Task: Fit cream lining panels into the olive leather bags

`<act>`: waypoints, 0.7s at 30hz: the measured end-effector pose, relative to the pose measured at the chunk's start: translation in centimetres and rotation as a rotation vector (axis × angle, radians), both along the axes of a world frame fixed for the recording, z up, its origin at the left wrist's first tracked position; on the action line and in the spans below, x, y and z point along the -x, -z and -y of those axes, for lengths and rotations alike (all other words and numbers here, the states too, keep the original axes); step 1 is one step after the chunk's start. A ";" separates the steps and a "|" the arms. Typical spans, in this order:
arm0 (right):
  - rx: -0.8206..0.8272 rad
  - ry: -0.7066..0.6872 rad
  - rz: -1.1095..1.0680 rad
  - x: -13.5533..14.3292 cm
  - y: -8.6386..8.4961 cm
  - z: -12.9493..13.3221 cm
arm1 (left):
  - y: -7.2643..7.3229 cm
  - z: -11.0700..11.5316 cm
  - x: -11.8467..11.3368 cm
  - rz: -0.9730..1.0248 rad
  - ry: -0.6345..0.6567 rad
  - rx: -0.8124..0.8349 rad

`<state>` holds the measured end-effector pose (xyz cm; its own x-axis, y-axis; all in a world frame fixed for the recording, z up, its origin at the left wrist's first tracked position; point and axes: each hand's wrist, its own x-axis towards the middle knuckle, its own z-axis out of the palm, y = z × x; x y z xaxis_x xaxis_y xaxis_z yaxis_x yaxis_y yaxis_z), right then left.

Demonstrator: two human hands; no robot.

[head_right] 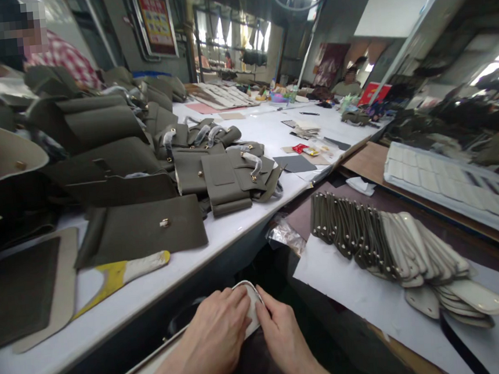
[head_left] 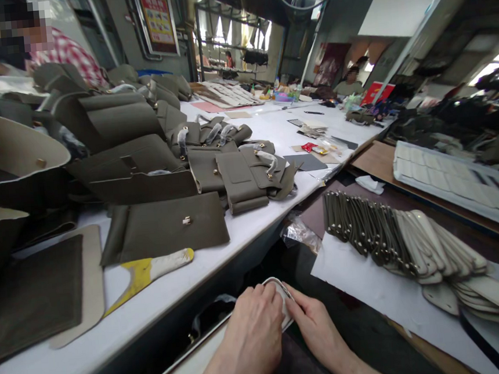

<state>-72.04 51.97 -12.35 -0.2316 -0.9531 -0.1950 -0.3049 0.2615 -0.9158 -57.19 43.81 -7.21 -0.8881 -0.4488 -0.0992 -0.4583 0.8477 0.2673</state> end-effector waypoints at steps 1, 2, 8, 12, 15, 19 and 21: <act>-0.001 0.011 -0.021 -0.1 0.0 -0.1 | 0.0 0.1 0.0 0.003 0.002 -0.002; -0.002 0.021 -0.049 -0.3 0.0 -0.2 | 0.0 0.2 0.1 0.008 0.012 -0.005; 0.006 0.018 -0.127 -0.2 -0.7 -0.2 | -0.1 1.3 -0.1 -0.030 0.006 -0.033; -0.151 0.177 0.208 0.6 -1.2 1.1 | -0.7 1.8 -0.4 -0.050 0.020 -0.043; -0.248 0.225 0.375 1.4 -1.1 2.0 | -0.9 2.0 -0.6 -0.067 0.029 -0.054; -0.344 0.187 0.549 2.2 -1.0 2.5 | -0.8 2.0 -1.2 -0.111 0.026 -0.094; -0.358 0.139 0.574 2.4 -1.2 2.7 | -0.7 1.9 -1.4 -0.114 0.028 -0.114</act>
<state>-74.49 49.31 -11.17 -0.1129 -0.7761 -0.6204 0.2606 0.5794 -0.7723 -55.81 41.92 -6.46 -0.9086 -0.4153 -0.0454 -0.3958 0.8211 0.4112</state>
